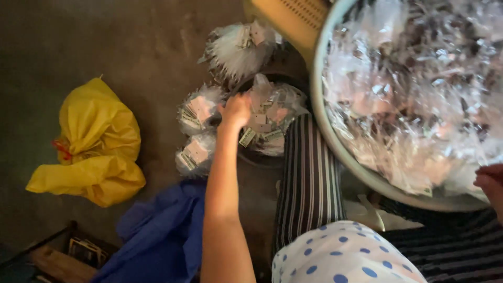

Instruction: The recorder is packaging small items into plastic bags and applying labels.

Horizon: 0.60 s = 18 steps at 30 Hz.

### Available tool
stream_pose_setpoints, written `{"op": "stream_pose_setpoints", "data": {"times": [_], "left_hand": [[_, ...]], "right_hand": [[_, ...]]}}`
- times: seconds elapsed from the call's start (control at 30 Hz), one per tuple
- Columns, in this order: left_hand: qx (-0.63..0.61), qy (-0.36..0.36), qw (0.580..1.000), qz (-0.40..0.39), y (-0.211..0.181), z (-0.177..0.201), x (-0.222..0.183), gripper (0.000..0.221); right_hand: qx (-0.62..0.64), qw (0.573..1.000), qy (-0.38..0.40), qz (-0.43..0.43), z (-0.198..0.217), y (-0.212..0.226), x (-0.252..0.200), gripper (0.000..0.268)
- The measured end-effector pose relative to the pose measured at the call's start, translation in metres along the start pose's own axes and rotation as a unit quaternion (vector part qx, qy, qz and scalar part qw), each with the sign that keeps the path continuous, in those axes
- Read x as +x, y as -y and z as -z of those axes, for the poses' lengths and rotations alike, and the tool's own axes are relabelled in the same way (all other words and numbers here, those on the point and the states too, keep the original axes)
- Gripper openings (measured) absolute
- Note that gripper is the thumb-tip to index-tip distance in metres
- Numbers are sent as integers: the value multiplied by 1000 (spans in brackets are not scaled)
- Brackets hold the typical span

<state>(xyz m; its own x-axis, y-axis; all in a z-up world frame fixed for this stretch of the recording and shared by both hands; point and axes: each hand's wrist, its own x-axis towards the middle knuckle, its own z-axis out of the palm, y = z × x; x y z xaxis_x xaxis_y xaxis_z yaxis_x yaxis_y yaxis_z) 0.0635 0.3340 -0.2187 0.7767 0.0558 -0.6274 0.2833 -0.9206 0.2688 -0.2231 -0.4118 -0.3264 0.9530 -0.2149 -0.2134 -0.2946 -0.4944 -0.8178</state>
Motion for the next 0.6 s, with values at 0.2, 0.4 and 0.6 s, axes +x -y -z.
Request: {"op": "stream_pose_setpoints", "data": {"times": [0.2,0.4,0.6], "left_hand": [[-196,-294,910,-216,28,-10,15,12],[-251,-212,928,-174,2,2,-10,13],[-148,-117,940,-283,-119,53,-139,19]], "right_hand": [[17,999,-2,33,-30,209,-31,32],[40,997,17,70,-62,369,-43,26],[45,984,82,149,-104,453,-20,56]]}}
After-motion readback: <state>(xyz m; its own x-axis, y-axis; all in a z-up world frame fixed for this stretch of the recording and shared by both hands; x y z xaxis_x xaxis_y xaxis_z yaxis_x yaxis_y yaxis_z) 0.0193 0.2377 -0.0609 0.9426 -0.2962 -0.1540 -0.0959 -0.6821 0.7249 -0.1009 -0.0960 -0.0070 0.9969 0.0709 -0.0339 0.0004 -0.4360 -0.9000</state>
